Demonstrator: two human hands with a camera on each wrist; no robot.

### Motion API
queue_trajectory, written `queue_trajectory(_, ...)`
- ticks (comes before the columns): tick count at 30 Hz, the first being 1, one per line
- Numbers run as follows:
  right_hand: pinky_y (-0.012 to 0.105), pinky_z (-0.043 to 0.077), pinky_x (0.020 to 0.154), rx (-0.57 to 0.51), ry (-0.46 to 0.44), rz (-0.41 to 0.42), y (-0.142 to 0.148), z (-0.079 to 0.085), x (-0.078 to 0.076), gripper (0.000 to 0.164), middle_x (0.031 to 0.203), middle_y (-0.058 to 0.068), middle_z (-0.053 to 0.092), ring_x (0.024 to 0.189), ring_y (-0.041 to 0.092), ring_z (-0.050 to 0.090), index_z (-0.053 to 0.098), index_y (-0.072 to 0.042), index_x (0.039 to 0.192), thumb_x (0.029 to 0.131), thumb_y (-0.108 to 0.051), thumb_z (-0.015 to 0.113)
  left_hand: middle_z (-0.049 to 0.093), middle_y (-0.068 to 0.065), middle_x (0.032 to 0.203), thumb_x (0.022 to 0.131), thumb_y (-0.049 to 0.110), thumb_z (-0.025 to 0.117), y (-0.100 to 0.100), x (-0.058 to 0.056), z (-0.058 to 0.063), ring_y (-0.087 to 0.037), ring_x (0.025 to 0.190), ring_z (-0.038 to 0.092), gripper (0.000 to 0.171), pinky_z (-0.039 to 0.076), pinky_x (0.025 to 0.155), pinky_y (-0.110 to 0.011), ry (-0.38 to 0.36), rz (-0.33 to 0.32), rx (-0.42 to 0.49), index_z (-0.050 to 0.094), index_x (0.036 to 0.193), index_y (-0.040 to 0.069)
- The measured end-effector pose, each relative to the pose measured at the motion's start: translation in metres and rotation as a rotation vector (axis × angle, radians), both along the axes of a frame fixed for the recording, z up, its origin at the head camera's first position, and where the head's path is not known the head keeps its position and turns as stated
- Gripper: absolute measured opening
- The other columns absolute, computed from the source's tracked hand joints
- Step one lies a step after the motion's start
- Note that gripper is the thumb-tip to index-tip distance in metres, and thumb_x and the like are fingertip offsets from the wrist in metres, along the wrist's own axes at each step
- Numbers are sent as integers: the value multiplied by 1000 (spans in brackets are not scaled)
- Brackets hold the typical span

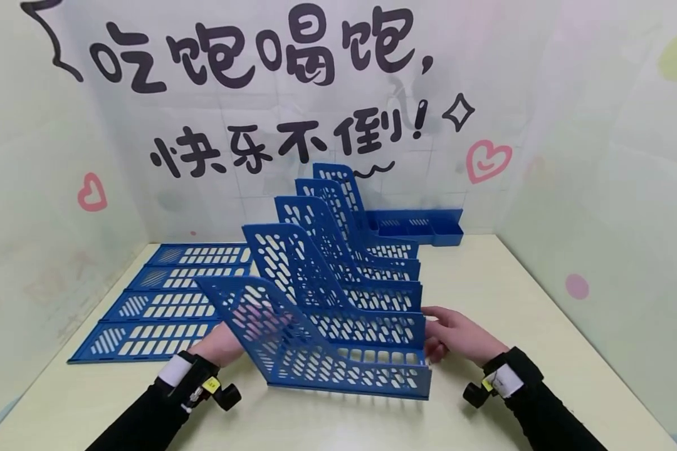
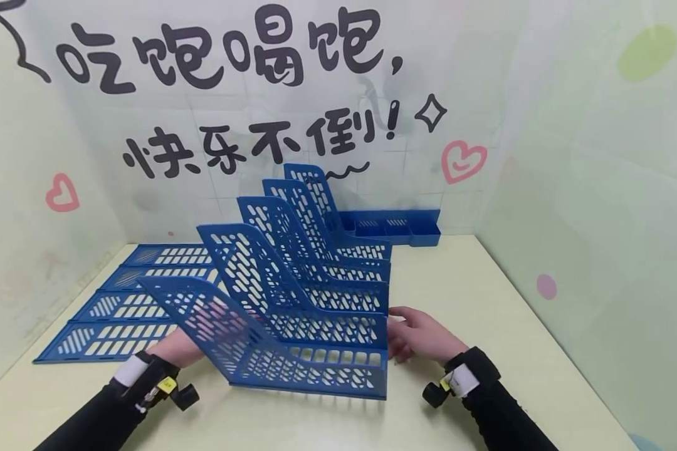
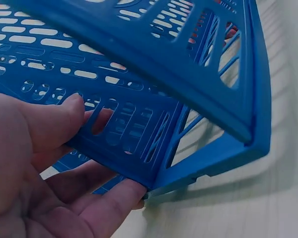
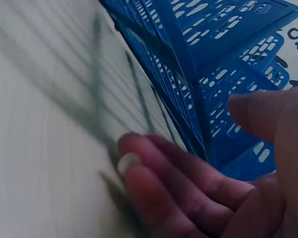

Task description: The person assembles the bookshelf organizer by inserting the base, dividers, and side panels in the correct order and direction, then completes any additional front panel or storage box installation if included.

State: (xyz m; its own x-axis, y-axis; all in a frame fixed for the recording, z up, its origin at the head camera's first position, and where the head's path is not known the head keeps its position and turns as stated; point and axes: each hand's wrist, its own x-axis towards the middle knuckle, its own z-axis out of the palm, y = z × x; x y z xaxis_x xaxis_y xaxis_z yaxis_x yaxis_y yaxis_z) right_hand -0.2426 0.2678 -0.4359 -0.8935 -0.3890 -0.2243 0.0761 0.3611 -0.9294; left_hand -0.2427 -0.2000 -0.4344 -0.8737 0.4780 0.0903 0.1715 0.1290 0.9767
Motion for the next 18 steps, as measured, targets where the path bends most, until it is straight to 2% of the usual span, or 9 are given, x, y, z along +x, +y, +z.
queue_trajectory(2, 32, 66, 76, -78, -17, 11, 2, 2, 0, 77, 104, 12, 82, 78, 19, 75, 21, 8, 169, 115, -32, 58, 71, 21, 126, 113, 8, 58, 4, 0, -1, 3, 115, 65, 34, 56, 99, -24, -9, -42, 30, 70, 131, 35)
queue_trajectory(3, 30, 66, 75, -122, -24, 13, 4, 4, 1, 76, 105, 11, 82, 77, 17, 75, 18, 9, 169, 115, -28, 57, 74, 15, 129, 112, 10, 60, 6, 0, -1, 0, 116, 68, 33, 59, 99, -27, -2, -69, 25, 72, 133, 32)
queue_trajectory(6, 25, 64, 72, -212, -27, 8, 8, 8, 1, 73, 106, 6, 83, 74, 11, 73, 15, 11, 168, 115, -20, 55, 76, -7, 140, 112, 17, 63, 11, 0, 0, -4, 116, 74, 33, 65, 96, -33, -24, -138, -1, 70, 145, 14)
queue_trajectory(8, 23, 63, 69, -239, -16, -13, 10, 13, 3, 69, 104, 2, 83, 72, 8, 71, 18, 12, 167, 115, -18, 53, 72, -19, 145, 114, 21, 61, 13, -3, 1, -10, 112, 78, 40, 67, 94, -38, -135, -206, 22, 65, 150, 4)
queue_trajectory(11, 22, 61, 66, -274, 41, -86, 13, 22, 7, 63, 100, -2, 82, 70, 6, 69, 24, 13, 165, 115, -15, 51, 75, -18, 141, 117, 21, 56, 10, -12, 2, -17, 104, 82, 40, 68, 89, -38, -274, -268, 42, 63, 152, 4)
queue_trajectory(12, 23, 61, 65, -293, 57, -129, 14, 27, 9, 59, 99, -2, 82, 69, 6, 69, 29, 11, 164, 115, -15, 51, 76, -16, 138, 117, 19, 54, 7, -15, 3, -19, 103, 82, 40, 68, 88, -39, -277, -282, 54, 62, 152, 2)
queue_trajectory(13, 23, 62, 65, -310, 73, -172, 15, 31, 11, 54, 99, -2, 82, 70, 7, 70, 36, 7, 162, 116, -16, 50, 77, -14, 137, 116, 15, 54, 2, -19, 2, -20, 103, 82, 40, 69, 88, -39, -240, -307, 55, 60, 153, 0)
queue_trajectory(16, 23, 60, 61, -369, 108, -303, 22, 45, 17, 37, 100, -1, 82, 68, 7, 69, 54, -9, 152, 117, -21, 51, 77, -14, 136, 115, 18, 57, -18, -24, 11, -24, 110, 80, 41, 68, 92, -35, -33, -117, -99, 61, 151, -1)
queue_trajectory(18, 22, 58, 57, -391, 122, -362, 29, 54, 19, 26, 100, -2, 82, 64, 7, 67, 62, -20, 141, 117, -25, 53, 75, -15, 140, 115, 25, 59, -36, -26, 15, -29, 119, 77, 43, 66, 98, -40, 104, 89, -264, 64, 150, 1)
